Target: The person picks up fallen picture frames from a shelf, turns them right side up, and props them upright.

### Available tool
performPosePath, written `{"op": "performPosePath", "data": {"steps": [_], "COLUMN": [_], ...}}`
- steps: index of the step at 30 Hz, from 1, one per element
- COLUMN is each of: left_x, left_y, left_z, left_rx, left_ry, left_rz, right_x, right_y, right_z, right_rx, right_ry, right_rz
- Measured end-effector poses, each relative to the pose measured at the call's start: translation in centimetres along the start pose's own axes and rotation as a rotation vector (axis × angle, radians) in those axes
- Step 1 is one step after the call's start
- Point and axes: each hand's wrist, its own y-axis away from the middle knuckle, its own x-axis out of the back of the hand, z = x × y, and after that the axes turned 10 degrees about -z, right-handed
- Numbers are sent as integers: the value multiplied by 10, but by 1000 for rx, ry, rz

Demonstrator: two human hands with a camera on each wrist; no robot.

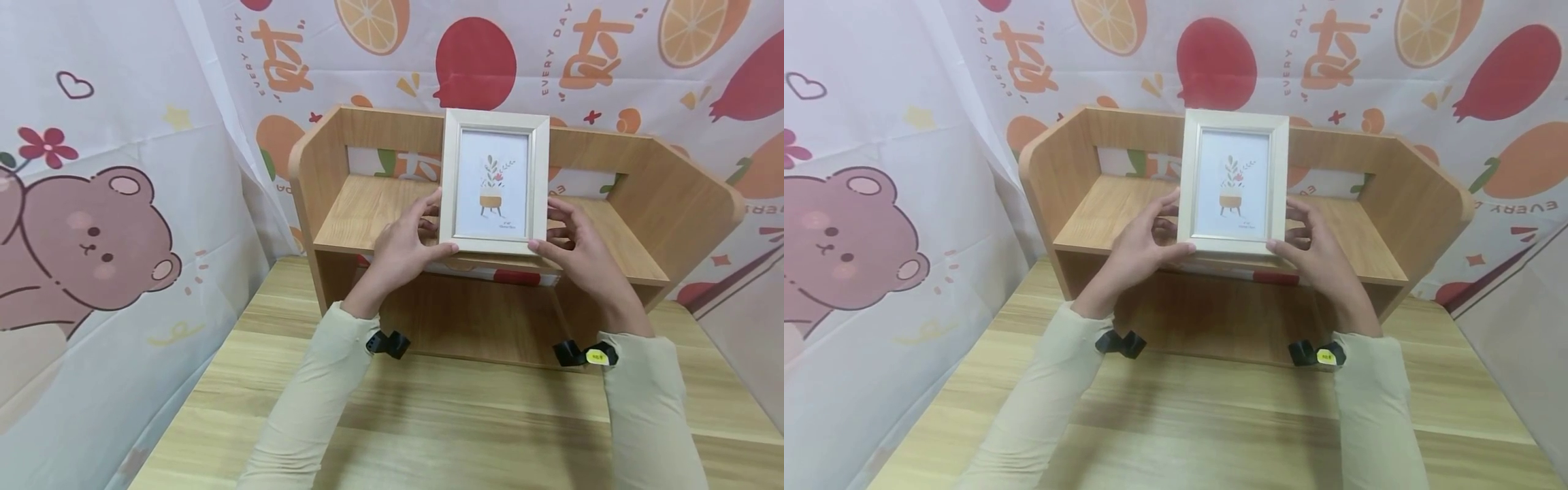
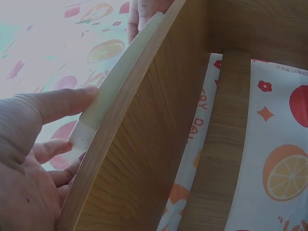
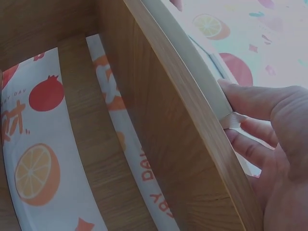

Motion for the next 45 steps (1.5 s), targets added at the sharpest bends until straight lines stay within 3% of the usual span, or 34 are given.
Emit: {"op": "performPosePath", "data": {"steps": [7, 14, 24, 34, 45], "left_x": [-2, -6, -8, -6, -8], "left_y": [1, 2, 0, 1, 4], "left_z": [-1, 0, -2, -2, -11], "left_rx": [-18, -46, -91, -90, -181], "left_ry": [-28, -71, -109, -135, -124], "left_rz": [24, 63, 120, 128, 130], "right_x": [3, 5, 3, -4, -9], "right_y": [-3, -5, -4, 0, 4], "right_z": [0, 2, 3, 6, 9], "right_rx": [-19, 44, 67, 148, 164], "right_ry": [-15, -3, 12, 63, 68], "right_rz": [-19, -24, 21, 71, 88]}}
